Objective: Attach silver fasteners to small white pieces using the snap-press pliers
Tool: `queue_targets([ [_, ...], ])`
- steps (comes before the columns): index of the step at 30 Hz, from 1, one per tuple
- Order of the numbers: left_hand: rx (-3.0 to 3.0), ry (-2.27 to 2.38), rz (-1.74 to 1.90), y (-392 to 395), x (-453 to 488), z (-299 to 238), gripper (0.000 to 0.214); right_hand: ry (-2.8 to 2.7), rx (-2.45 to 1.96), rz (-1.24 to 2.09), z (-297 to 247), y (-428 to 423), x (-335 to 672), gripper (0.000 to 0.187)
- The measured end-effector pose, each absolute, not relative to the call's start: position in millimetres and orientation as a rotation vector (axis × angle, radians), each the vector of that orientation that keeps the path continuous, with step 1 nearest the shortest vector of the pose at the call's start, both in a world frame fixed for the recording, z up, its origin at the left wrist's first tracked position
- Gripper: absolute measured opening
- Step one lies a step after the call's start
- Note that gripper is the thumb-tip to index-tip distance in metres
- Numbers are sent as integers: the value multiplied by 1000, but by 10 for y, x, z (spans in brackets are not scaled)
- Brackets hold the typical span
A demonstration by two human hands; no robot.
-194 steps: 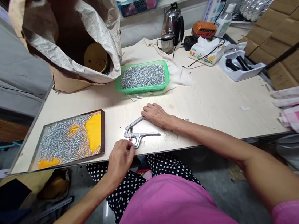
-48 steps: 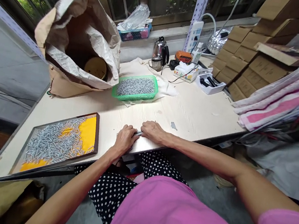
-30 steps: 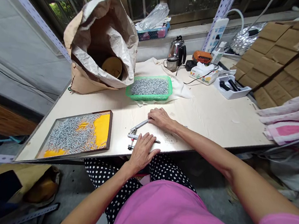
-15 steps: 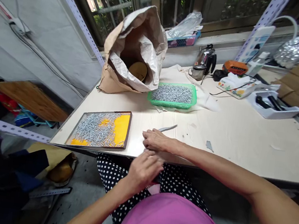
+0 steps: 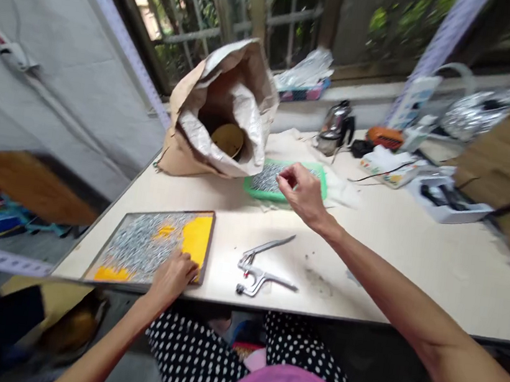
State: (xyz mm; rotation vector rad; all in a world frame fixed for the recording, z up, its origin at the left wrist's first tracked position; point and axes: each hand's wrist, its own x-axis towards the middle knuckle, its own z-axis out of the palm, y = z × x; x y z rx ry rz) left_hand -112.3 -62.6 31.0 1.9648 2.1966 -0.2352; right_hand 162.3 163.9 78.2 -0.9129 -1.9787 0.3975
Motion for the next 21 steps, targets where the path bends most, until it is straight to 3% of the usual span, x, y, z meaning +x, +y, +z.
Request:
queue_targets([
  [5,2034,2209,-149,-540,-1264,194,32,-2139,-1232,223,922,1950,1932,31],
  [9,1850,2176,316,-509,-1148,302,26,-2439,-979,433,535,1284,2074,17],
  [12,1635,2069,553,-452,-793,421,35,-2604,-873,587,218,683,2161,27],
  [14,1508,2001,587,-376,-543,399,40,-2695,-908,605,45,425,2190,32],
  [21,1334,1952,496,-290,-255,44,39,-2833,-1105,512,-219,235,2100,13],
])
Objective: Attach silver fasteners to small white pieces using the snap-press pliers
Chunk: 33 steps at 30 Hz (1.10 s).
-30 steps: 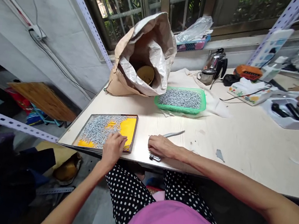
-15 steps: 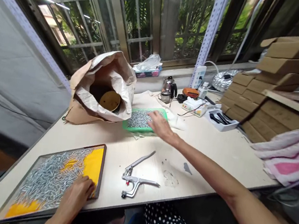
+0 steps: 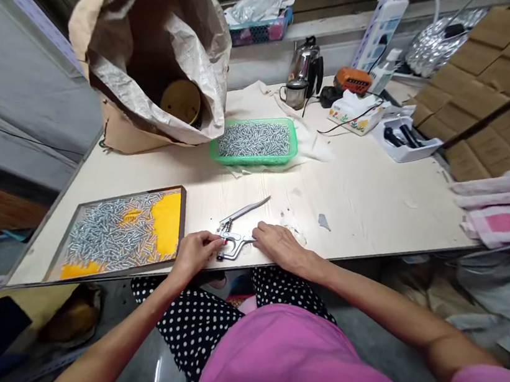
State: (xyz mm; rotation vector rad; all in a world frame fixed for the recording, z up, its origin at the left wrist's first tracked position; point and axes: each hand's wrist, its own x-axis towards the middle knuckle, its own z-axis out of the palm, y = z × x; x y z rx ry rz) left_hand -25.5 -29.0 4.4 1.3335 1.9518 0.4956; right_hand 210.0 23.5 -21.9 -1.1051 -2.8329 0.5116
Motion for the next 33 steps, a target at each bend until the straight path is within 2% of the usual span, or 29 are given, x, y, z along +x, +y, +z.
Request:
queue_targets([
  [4,1272,1995,428,-310,-276,-20,36,-2812,-1112,495,-192,227,2084,13],
  [14,1180,1831,283,-208,-326,-23,44,-2754,-1068,380,-297,179,2103,16],
  [20,1053,1714,248,-140,-337,26,39,-2712,-986,322,-411,178,2114,15],
  [28,1216,1681,23,20,-334,149,39,-2736,-960,328,-456,189,2120,17],
  [33,1127,1650,75,-22,-326,180,41,-2746,-976,349,-421,179,2121,18],
])
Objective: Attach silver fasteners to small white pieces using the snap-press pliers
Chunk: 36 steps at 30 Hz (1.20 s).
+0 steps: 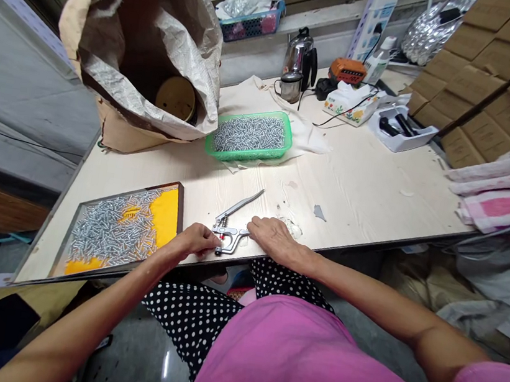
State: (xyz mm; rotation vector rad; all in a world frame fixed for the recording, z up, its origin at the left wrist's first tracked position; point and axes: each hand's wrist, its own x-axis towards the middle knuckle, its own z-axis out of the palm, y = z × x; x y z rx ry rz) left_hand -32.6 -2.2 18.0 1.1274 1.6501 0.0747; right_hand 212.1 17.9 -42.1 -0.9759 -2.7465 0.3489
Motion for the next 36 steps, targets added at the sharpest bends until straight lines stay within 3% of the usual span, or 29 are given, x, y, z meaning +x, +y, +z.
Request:
queue_targets([
  [10,1230,1587,24,-80,-365,84,50,-2817,-1007,487,-173,205,2161,15],
  [12,1245,1542,8,-79,-372,88,51,-2808,-985,504,-108,280,2201,36],
  [15,1278,1518,0,-77,-378,95,51,-2804,-945,424,-49,469,2246,89],
  [17,1284,1529,-24,-76,-372,99,50,-2856,-896,396,-47,617,2244,103],
  [22,1245,1559,-8,-100,-330,134,49,-3015,-808,457,-74,862,2150,98],
  [27,1209,1606,2,-134,-297,159,50,-2997,-825,408,-34,856,2085,82],
  [36,1146,1690,48,-201,-264,177,49,-3013,-1051,301,48,669,2063,67],
])
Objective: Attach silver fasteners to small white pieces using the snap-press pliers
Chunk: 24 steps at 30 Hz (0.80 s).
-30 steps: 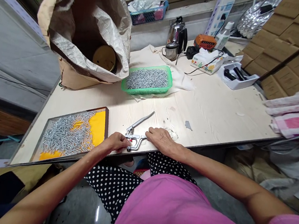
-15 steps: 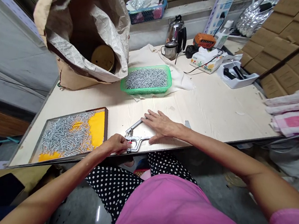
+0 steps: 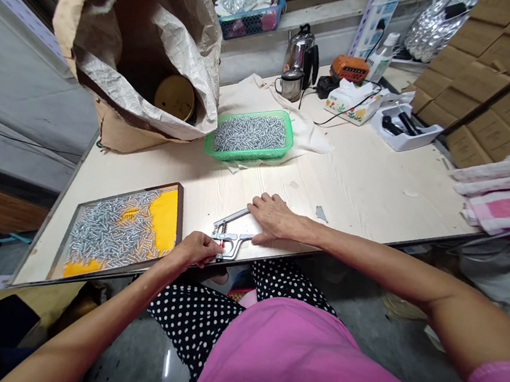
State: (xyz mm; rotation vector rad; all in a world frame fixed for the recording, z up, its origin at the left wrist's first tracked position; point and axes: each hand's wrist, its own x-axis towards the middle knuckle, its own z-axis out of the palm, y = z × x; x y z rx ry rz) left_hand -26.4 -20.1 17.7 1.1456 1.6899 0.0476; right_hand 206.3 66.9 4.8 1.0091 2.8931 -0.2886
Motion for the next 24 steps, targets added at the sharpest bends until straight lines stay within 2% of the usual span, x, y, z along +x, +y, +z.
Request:
queue_targets([
  [4,1604,1946,83,-310,-214,214,31,2926,970,-316,81,585,2108,43],
  [7,2083,1920,222,-326,-96,164,19,2999,913,-366,82,554,2137,36],
  [10,2379,1697,284,-182,39,34,41,3053,888,-346,68,579,2112,38],
  [12,2418,1621,264,-31,97,-56,58,3045,905,-332,56,627,2075,45],
  [14,2384,1597,212,109,120,-117,65,3011,920,-347,44,684,2041,53],
  [18,2324,1617,175,268,110,-132,57,2922,969,-376,36,751,1981,64],
  [24,2323,1652,174,395,83,-105,33,2913,1039,-261,9,745,1885,41],
])
